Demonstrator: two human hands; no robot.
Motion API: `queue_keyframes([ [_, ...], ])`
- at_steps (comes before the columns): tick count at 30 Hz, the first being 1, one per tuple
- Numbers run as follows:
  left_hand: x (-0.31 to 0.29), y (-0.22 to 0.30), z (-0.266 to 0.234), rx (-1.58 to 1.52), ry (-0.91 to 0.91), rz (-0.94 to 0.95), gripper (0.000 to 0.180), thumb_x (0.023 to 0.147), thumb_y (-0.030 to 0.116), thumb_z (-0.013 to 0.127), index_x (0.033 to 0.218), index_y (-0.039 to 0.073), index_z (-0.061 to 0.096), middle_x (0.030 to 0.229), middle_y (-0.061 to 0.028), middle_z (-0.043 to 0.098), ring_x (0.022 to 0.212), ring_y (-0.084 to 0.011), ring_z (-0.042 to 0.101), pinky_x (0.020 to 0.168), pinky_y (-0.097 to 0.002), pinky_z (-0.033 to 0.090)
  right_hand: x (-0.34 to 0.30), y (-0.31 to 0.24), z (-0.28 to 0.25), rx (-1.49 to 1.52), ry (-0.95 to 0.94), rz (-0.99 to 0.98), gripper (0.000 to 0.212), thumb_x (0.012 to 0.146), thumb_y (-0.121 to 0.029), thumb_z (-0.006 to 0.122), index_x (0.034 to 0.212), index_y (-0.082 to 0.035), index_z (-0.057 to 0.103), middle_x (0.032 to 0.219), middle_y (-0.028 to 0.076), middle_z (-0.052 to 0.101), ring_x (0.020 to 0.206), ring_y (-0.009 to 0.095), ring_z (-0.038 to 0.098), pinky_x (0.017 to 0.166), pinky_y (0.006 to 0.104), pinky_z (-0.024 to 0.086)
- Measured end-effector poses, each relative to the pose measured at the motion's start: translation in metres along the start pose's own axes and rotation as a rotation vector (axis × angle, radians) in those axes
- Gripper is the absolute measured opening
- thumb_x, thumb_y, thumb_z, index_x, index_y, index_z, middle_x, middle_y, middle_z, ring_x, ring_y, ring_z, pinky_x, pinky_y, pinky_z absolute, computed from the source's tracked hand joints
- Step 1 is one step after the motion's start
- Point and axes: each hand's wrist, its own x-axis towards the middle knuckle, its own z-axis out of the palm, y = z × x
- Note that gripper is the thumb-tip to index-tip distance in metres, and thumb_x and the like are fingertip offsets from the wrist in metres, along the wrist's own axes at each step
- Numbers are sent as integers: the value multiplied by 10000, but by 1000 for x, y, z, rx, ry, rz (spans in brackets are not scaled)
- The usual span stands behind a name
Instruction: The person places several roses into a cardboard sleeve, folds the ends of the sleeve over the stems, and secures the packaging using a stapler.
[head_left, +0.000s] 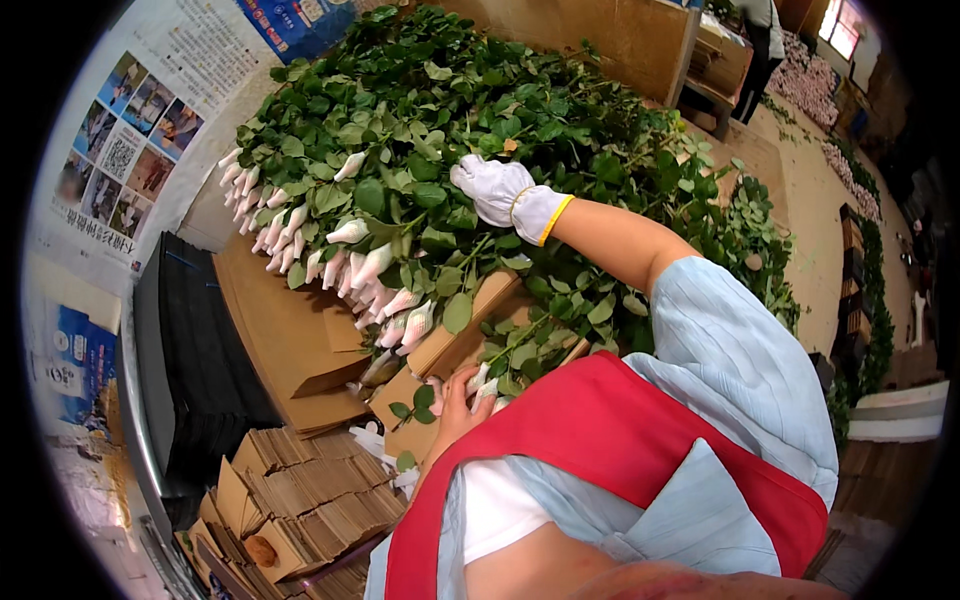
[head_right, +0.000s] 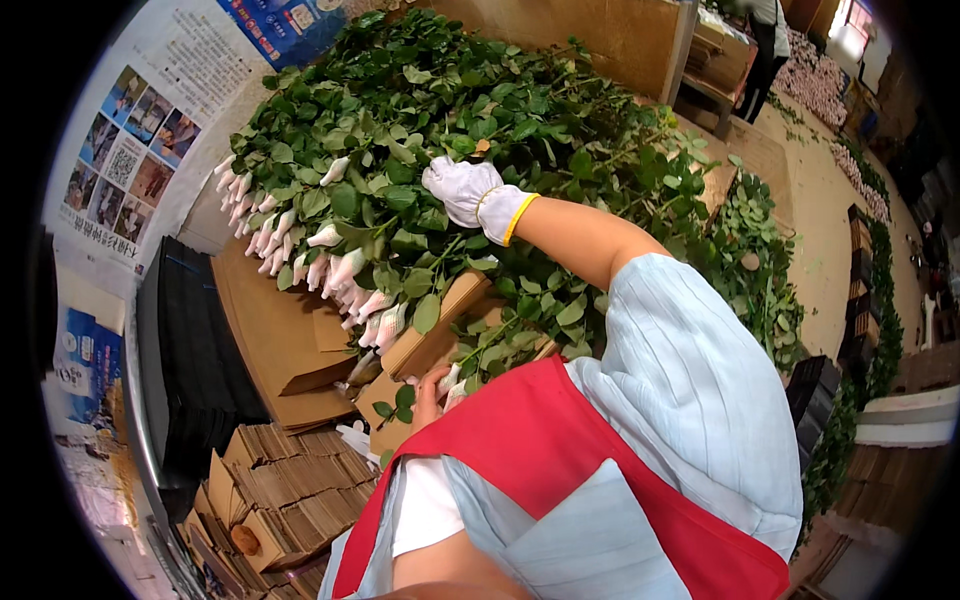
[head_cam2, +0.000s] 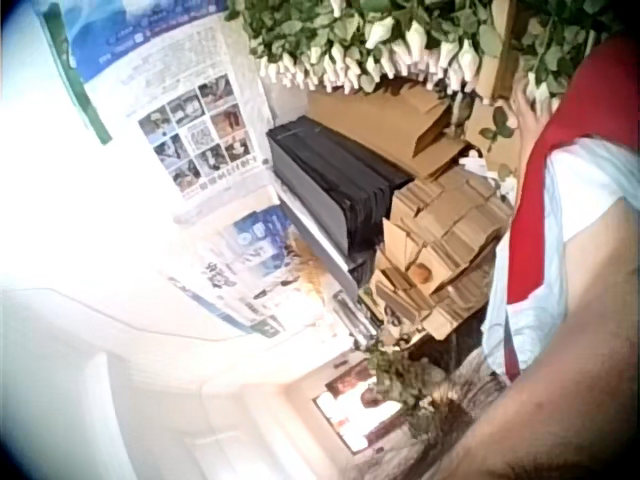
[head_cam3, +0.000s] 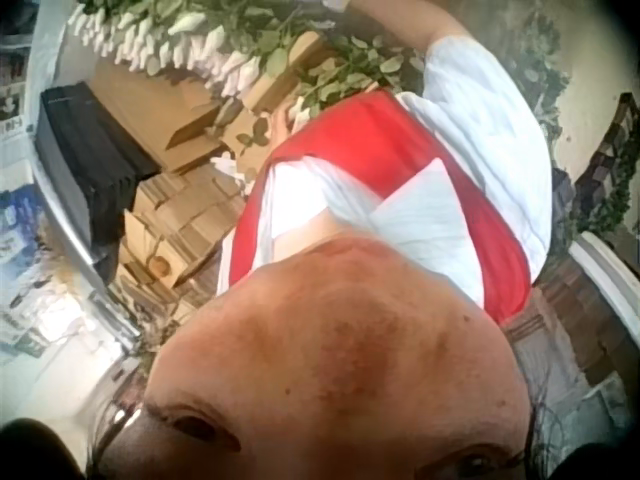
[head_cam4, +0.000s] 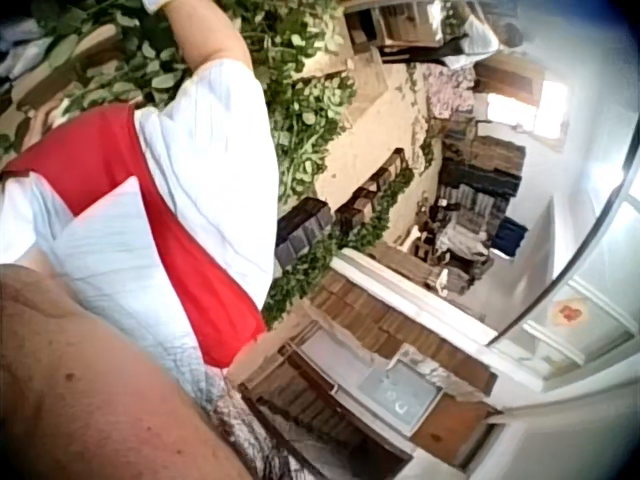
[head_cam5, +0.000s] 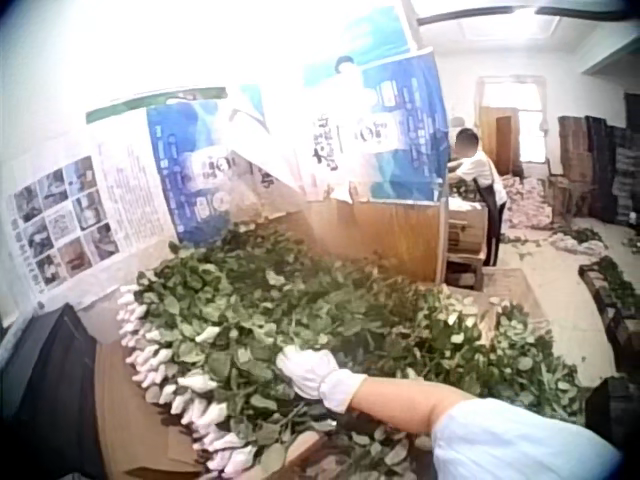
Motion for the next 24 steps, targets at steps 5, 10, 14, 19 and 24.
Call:
queue_keyframes([
  [5,-5,5,-7,-23,-12,-58,548,795,138,710,1278,26,476,1286,-182,509,1191,-334,477,1015,-388,387,6,-23,-31,-62,117,-143,345,619,-165,713,943,-134,599,904,49,571,733,256,645,564,417,488],
  [10,-1,12,-4,-44,2,-88,559,791,135,712,1284,29,471,1313,-187,490,1206,-340,469,1023,-394,391,-22,-18,-13,59,-428,-92,218,750,-200,652,947,-110,635,962,119,625,807,314,665,672,459,542],
  [14,-7,6,7,58,50,-42,566,790,122,712,1295,45,469,1349,-195,462,1240,-358,449,1029,-407,392,15,28,-5,599,-979,8,469,837,-328,653,1212,-54,584,1149,187,632,917,334,658,777,416,544],
  [19,-21,-9,21,-60,56,-84,599,766,109,730,1312,77,484,1357,-154,469,1247,-353,443,1038,-402,368,147,63,-12,355,-167,170,468,874,-353,616,1246,-75,562,1158,238,616,959,397,632,810,448,534],
  [24,-21,-25,33,47,81,-13,549,805,160,683,1317,85,502,1355,-123,482,1237,-325,456,1044,-391,355,185,105,71,-51,-600,78,468,852,-239,612,1301,-122,553,1170,178,636,1019,348,635,894,414,518],
])
